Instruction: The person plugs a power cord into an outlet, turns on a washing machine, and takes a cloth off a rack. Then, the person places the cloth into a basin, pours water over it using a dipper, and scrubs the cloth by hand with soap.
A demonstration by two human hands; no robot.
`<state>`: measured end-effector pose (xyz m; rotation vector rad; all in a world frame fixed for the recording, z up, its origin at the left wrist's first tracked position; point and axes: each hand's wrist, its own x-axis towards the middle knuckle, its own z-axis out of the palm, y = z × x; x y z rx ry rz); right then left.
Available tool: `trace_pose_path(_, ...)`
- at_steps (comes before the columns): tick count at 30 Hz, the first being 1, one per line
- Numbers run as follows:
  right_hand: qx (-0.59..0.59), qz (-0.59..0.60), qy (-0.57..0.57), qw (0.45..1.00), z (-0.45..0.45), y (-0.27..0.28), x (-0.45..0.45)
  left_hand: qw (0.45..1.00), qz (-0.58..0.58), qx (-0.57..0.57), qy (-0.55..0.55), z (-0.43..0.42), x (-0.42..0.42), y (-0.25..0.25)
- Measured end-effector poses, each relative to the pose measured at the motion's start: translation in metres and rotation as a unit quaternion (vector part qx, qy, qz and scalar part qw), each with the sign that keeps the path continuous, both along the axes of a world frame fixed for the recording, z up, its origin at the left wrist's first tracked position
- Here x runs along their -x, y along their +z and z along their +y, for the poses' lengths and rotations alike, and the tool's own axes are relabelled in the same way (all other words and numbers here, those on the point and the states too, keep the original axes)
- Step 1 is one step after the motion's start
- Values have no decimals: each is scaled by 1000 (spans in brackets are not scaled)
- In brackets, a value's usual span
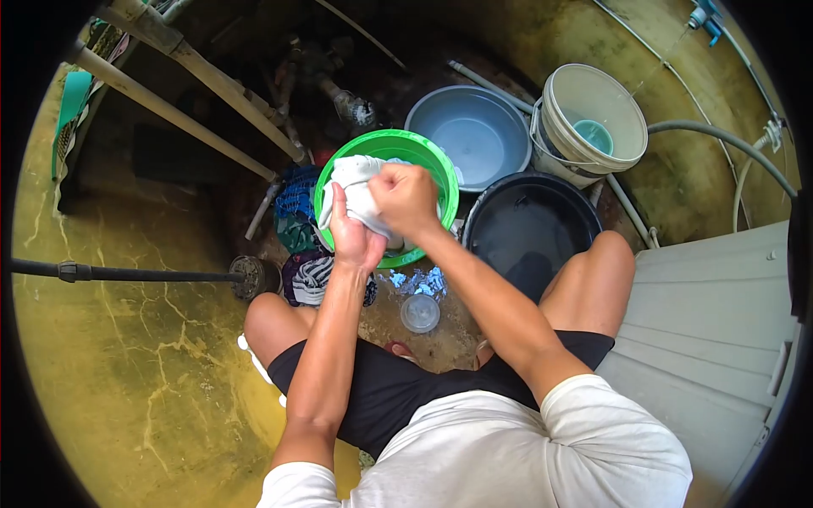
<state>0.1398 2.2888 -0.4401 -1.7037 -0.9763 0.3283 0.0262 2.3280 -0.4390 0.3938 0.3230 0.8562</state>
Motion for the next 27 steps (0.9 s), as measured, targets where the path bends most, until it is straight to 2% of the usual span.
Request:
trace_pose_path(3, -87, 10, 19, 996, -10, 8, 24, 1000, 13, -16, -7, 6, 13, -12)
trace_pose_path(9, -68, 52, 38, 996, -26, -7, 25, 999, -4, -35, -17, 24, 21, -23)
trace_pose_path(13, 120, -14, 78, 990, -8, -54, -32, 996, 75, -13, 37, 26, 32, 31)
trace_pose_path(14, 120, -12, 76, 990, -5, -65, -37, 997, 61, -26, 34, 29, 37, 42)
trace_pose_path(17, 90, -203, 84, 971, 2, -91, -42, 997, 43, -56, 35, 32, 41, 89)
trace_pose_path(19, 84, -263, 89, 957, 6, -96, -44, 995, 43, -77, 52, 32, 43, 113)
trace_pose_path(21, 152, -200, 167, 953, 17, -74, -45, 993, 48, -83, 66, 43, 40, 123)
trace_pose_path(23, 214, -136, 241, 937, 27, -55, -45, 982, 120, -110, 96, 59, 35, 130)
trace_pose_path(27, 158, -76, 216, 961, 15, -41, -71, 969, 173, -158, 73, 97, 43, 123)
